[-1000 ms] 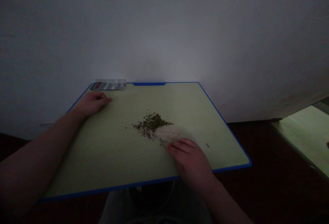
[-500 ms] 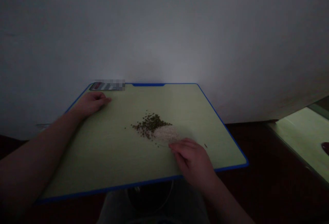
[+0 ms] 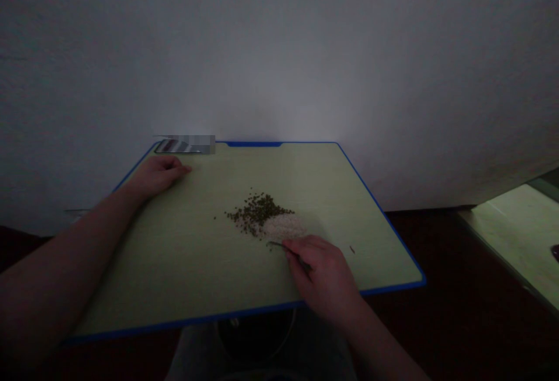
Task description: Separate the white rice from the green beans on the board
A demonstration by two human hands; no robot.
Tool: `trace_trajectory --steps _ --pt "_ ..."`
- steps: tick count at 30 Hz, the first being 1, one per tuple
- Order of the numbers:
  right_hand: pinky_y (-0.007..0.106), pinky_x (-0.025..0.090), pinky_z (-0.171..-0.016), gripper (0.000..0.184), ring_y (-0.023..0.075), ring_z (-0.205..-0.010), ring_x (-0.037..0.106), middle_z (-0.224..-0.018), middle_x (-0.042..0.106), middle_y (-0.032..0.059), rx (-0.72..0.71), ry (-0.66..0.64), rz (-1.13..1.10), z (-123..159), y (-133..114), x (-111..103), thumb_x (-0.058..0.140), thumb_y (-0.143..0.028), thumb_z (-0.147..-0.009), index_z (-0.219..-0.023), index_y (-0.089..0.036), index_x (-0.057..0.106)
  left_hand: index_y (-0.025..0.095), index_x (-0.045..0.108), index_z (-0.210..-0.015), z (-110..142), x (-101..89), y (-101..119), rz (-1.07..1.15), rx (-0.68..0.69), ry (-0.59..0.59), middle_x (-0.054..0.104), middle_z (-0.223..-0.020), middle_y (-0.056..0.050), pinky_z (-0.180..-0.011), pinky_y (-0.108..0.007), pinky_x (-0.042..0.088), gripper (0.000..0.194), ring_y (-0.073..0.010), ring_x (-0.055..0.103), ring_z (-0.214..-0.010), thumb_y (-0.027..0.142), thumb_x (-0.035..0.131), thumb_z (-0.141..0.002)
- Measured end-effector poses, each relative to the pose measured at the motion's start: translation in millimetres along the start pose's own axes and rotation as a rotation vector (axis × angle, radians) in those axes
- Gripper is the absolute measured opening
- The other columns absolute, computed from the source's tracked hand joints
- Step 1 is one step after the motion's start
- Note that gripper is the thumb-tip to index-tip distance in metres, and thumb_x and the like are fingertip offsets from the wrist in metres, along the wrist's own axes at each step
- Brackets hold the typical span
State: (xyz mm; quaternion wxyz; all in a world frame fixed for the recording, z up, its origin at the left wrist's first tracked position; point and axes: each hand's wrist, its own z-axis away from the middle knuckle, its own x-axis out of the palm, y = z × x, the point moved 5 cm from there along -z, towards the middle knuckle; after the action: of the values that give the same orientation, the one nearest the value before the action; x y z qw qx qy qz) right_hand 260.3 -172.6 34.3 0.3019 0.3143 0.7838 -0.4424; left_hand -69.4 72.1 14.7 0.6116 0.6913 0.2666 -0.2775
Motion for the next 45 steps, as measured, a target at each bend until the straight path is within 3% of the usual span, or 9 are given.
trace_trajectory --steps 12,26,35,45 --pt "0.031 0.058 -0.071 0.025 0.0192 -0.077 0.074 -0.090 0.079 0.0065 0.103 -0.022 0.021 -3 13 7 0.053 -0.020 -0.092 -0.103 -0.017 0.076 0.021 0.049 -0.056 -1 -0.5 -1 -0.035 -0.001 0.005 0.042 -0.049 0.004 -0.049 -0.026 0.029 0.033 -0.0111 0.037 -0.049 0.048 0.065 -0.068" --pt "0.031 0.057 -0.072 0.025 0.0194 -0.080 0.073 -0.092 0.079 0.0053 0.143 -0.146 -0.104 0 7 14 0.054 -0.022 -0.092 -0.104 -0.020 0.075 0.021 0.047 -0.056 -2 0.1 -4 -0.066 -0.007 -0.003 0.041 -0.051 0.003 -0.050 -0.026 0.030 0.036 -0.0110 0.037 -0.050 0.050 0.063 -0.071" --pt "0.041 0.057 -0.090 0.032 0.0238 -0.100 0.073 -0.111 0.078 0.0082 0.111 -0.327 -0.153 -16 -12 36 0.054 -0.019 -0.093 -0.118 -0.020 0.073 0.021 0.049 -0.055 -2 -0.6 -5 -0.051 0.008 0.000 0.042 -0.051 0.003 -0.050 -0.027 0.029 0.035 -0.0116 0.037 -0.050 0.049 0.065 -0.069" --pt "0.035 0.058 -0.084 0.032 0.0217 -0.093 0.074 -0.105 0.079 0.0063 0.147 -0.428 -0.184 -1 -27 29 0.055 -0.013 -0.089 -0.113 -0.020 0.074 0.021 0.048 -0.055 -3 0.0 -6 -0.046 -0.024 0.014 0.042 -0.050 0.003 -0.049 -0.026 0.029 0.035 -0.0115 0.037 -0.050 0.049 0.064 -0.069"
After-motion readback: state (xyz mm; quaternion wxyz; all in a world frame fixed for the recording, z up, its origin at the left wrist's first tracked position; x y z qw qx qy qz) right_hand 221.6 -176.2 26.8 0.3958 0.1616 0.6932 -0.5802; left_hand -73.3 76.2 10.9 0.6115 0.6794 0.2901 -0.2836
